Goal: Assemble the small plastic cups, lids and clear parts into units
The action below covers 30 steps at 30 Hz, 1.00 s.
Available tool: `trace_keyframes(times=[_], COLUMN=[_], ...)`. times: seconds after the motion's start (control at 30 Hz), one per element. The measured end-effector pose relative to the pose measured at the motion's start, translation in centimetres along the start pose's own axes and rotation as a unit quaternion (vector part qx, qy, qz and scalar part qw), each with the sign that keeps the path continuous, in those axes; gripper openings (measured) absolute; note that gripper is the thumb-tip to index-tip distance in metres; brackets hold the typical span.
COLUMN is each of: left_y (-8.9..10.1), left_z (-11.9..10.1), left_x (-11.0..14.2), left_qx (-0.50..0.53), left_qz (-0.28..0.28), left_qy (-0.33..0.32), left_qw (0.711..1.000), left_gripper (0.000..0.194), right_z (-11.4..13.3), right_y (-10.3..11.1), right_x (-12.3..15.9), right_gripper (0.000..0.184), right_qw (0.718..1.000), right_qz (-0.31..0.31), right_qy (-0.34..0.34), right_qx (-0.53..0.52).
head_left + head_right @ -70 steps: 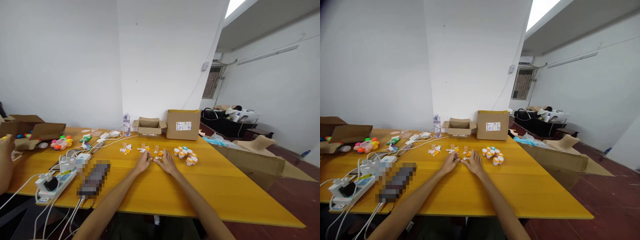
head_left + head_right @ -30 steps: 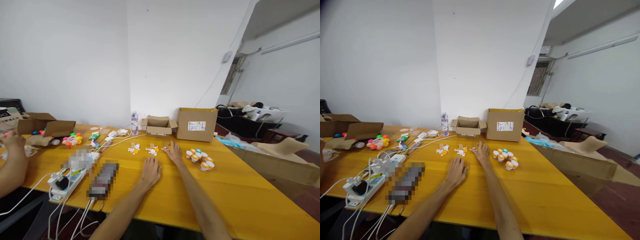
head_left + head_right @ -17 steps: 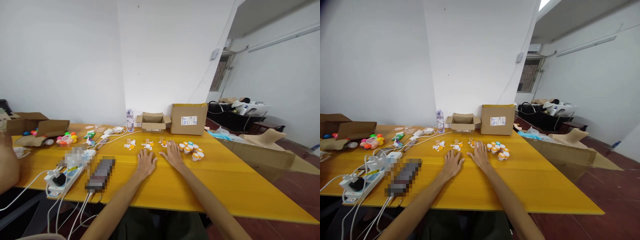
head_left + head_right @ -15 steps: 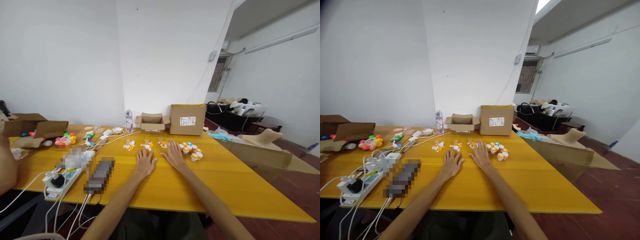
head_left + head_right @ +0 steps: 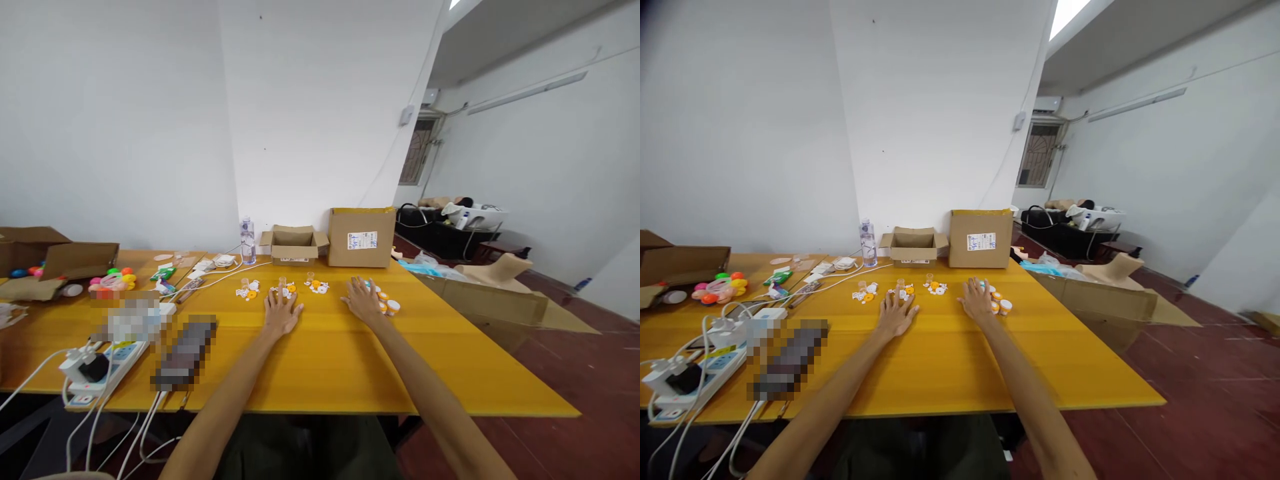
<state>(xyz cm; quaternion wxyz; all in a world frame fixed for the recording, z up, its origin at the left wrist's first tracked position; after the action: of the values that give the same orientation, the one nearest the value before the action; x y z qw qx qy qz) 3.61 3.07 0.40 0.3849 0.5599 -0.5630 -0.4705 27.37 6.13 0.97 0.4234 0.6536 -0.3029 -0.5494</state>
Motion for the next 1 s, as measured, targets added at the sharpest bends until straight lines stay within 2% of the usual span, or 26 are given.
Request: trace_keyframes(times=[0.23, 0.43, 0.77, 1.0], left_y=[-0.5, -0.3, -0.5, 0.3], left_z=[0.4, 0.4, 1.0, 0.7], left_x=[-2.0, -3.2, -4.9, -5.5], left_qx=[0.000, 0.001, 0.009, 0.012], left_qz=[-0.020, -0.002, -0.004, -0.003], left_qy=[0.001, 0.017, 0.009, 0.012], left_qw=[1.000, 1.000, 1.000, 1.000], left_gripper=[0.055, 0.057, 0.057, 0.055], right_z=[-0.6, -0.6, 1.0, 2.2], right_y=[0.0, 0.7, 1.4, 1.4], right_x=[0.2, 1.1, 3.0, 3.6], right_gripper=[0.041, 0.044, 0.048, 0.046], right_qw=[1.000, 1.000, 0.997, 0.995], right_qz=[-0.001, 0.008, 0.034, 0.042], right_qy=[-0.001, 0.018, 0.063, 0.089], right_qx=[-0.002, 0.017, 0.038, -0.029])
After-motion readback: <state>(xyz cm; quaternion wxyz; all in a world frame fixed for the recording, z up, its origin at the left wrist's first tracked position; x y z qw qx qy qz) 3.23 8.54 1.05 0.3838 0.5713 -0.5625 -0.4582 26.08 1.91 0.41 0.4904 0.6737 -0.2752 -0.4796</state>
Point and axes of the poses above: each hand's wrist, its own x-axis away from the middle knuckle, its own y-axis out of the back of the hand, z = x × y, the point moved 5 cm from there along -x, towards the middle knuckle, and after that the axes turned 3 degrees about y, right-handed, at the moved point
